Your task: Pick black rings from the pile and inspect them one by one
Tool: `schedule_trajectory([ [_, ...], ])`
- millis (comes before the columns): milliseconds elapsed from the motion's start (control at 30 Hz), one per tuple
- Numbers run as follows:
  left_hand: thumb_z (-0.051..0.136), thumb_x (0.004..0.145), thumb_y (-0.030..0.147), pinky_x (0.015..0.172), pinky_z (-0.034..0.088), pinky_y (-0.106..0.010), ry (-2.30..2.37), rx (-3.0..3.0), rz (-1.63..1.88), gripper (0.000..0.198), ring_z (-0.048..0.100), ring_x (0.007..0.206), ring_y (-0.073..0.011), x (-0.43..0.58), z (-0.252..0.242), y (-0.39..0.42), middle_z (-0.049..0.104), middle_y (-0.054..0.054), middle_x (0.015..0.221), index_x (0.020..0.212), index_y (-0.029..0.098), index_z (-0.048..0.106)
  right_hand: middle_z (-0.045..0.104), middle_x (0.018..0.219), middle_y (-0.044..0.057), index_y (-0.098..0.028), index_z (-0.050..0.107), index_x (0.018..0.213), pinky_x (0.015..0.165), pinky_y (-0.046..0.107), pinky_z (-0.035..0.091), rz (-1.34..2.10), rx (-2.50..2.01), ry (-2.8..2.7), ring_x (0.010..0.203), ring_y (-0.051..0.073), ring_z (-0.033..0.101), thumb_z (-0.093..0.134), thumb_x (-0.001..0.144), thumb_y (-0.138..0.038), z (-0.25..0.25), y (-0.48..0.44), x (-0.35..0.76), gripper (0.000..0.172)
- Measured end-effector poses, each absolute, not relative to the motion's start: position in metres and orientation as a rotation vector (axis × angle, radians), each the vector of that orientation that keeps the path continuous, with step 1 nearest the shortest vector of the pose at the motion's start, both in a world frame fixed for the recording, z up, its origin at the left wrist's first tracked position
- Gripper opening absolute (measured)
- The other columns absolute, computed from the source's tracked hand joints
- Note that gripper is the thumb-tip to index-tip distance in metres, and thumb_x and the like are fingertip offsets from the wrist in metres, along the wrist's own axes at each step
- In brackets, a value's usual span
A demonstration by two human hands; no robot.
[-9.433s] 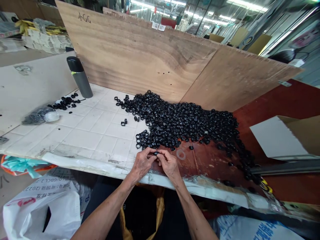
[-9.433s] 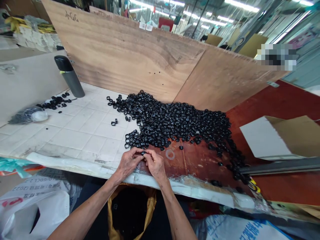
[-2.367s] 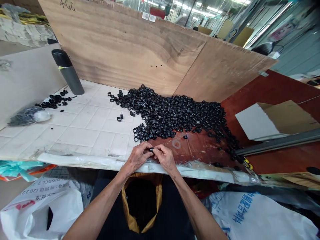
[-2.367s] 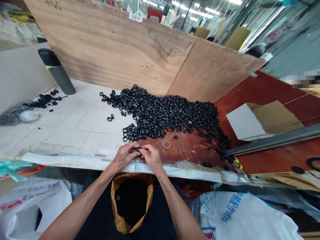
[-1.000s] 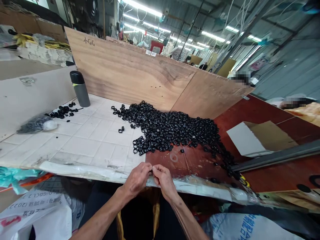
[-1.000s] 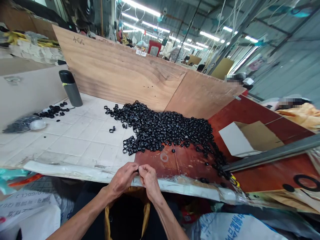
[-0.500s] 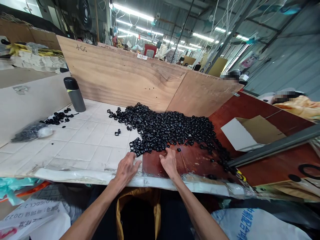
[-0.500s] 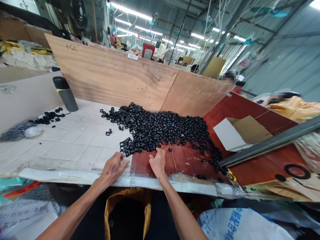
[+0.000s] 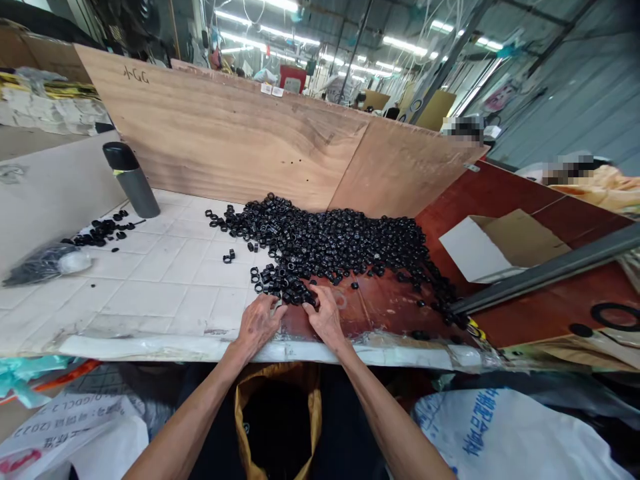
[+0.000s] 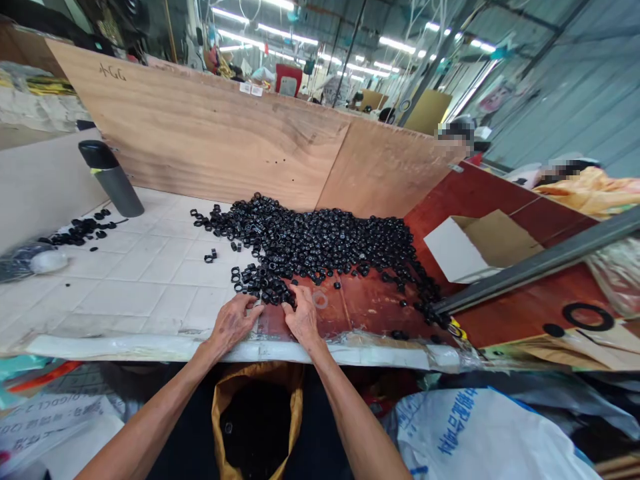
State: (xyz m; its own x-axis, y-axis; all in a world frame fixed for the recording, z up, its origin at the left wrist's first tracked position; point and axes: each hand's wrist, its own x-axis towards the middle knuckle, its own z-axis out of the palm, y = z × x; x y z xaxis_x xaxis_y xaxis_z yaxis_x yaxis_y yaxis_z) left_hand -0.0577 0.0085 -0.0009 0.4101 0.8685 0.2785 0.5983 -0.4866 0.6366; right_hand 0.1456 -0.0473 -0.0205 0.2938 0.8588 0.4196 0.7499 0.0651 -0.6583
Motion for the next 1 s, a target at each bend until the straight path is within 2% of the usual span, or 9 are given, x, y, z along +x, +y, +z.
schedule_trajectory([
  [133,0.069,0.082,0.021,0.079,0.054,-0.032,1.119,2.267,0.862,0.024,0.067,0.085,-0.0207,-0.064,-0.009,0.004,0.066,-0.003,0.098,0.105,0.022,0.062,0.059,0.102,0.008,-0.019,0.064,0.098,0.074,0.034,0.053,0.131,-1.726,-1.443,0.077,0.019,0.058,0.062,0.081,-0.018,-0.018,-0.054,0.144,0.017],
  [233,0.07,0.081,0.018,0.085,0.054,-0.035,1.094,2.352,0.815,0.029,0.066,0.099,-0.0246,-0.062,-0.012,0.002,0.065,-0.005,0.105,0.108,0.023,0.06,0.062,0.095,0.006,-0.019,0.065,0.092,0.069,0.031,0.051,0.178,-1.718,-1.475,0.071,0.018,0.057,0.064,0.081,-0.019,-0.017,-0.057,0.139,0.011],
  [333,0.067,0.083,0.016,0.087,0.055,-0.036,1.096,2.38,0.79,0.026,0.066,0.101,-0.0249,-0.059,-0.012,0.002,0.065,-0.006,0.105,0.107,0.022,0.06,0.067,0.092,0.005,-0.02,0.067,0.098,0.065,0.029,0.051,0.321,-1.654,-1.493,0.067,0.017,0.059,0.065,0.085,-0.024,-0.014,-0.061,0.134,0.014],
  [467,0.063,0.085,0.015,0.085,0.055,-0.034,1.048,2.372,0.827,0.021,0.066,0.096,-0.0227,-0.061,-0.012,0.003,0.063,-0.005,0.101,0.104,0.022,0.061,0.072,0.096,0.006,-0.021,0.071,0.104,0.08,0.034,0.053,0.291,-1.657,-1.516,0.08,0.021,0.065,0.064,0.092,-0.03,-0.01,-0.066,0.13,0.017],
  [533,0.062,0.085,0.015,0.083,0.056,-0.033,1.001,2.347,0.855,0.021,0.066,0.091,-0.021,-0.063,-0.013,0.002,0.062,-0.005,0.1,0.105,0.022,0.061,0.073,0.096,0.007,-0.021,0.072,0.104,0.082,0.036,0.053,0.278,-1.68,-1.53,0.08,0.021,0.065,0.064,0.092,-0.031,-0.011,-0.066,0.13,0.017],
  [700,0.062,0.083,0.014,0.074,0.057,-0.029,0.978,2.171,0.955,0.022,0.063,0.073,-0.0145,-0.064,-0.017,0.003,0.059,-0.002,0.096,0.103,0.021,0.061,0.073,0.089,0.006,-0.02,0.07,0.108,0.072,0.033,0.059,0.535,-1.617,-1.284,0.073,0.02,0.07,0.065,0.091,-0.039,-0.017,-0.064,0.125,0.026],
  [800,0.062,0.082,0.012,0.069,0.058,-0.027,0.923,2.064,1.011,0.023,0.062,0.072,-0.0123,-0.062,-0.021,0.005,0.057,-0.003,0.098,0.103,0.02,0.062,0.075,0.085,0.005,-0.019,0.071,0.105,0.066,0.032,0.062,0.748,-1.52,-1.085,0.073,0.021,0.073,0.069,0.086,-0.047,-0.017,-0.064,0.118,0.035],
  [1000,0.061,0.081,0.007,0.068,0.059,-0.026,0.86,1.958,1.056,0.028,0.065,0.073,-0.012,-0.061,-0.029,0.01,0.06,-0.004,0.101,0.106,0.02,0.066,0.075,0.114,0.007,-0.021,0.077,0.104,0.085,0.036,0.062,0.858,-1.418,-1.039,0.092,0.023,0.074,0.078,0.077,-0.041,-0.01,-0.066,0.113,0.033],
])
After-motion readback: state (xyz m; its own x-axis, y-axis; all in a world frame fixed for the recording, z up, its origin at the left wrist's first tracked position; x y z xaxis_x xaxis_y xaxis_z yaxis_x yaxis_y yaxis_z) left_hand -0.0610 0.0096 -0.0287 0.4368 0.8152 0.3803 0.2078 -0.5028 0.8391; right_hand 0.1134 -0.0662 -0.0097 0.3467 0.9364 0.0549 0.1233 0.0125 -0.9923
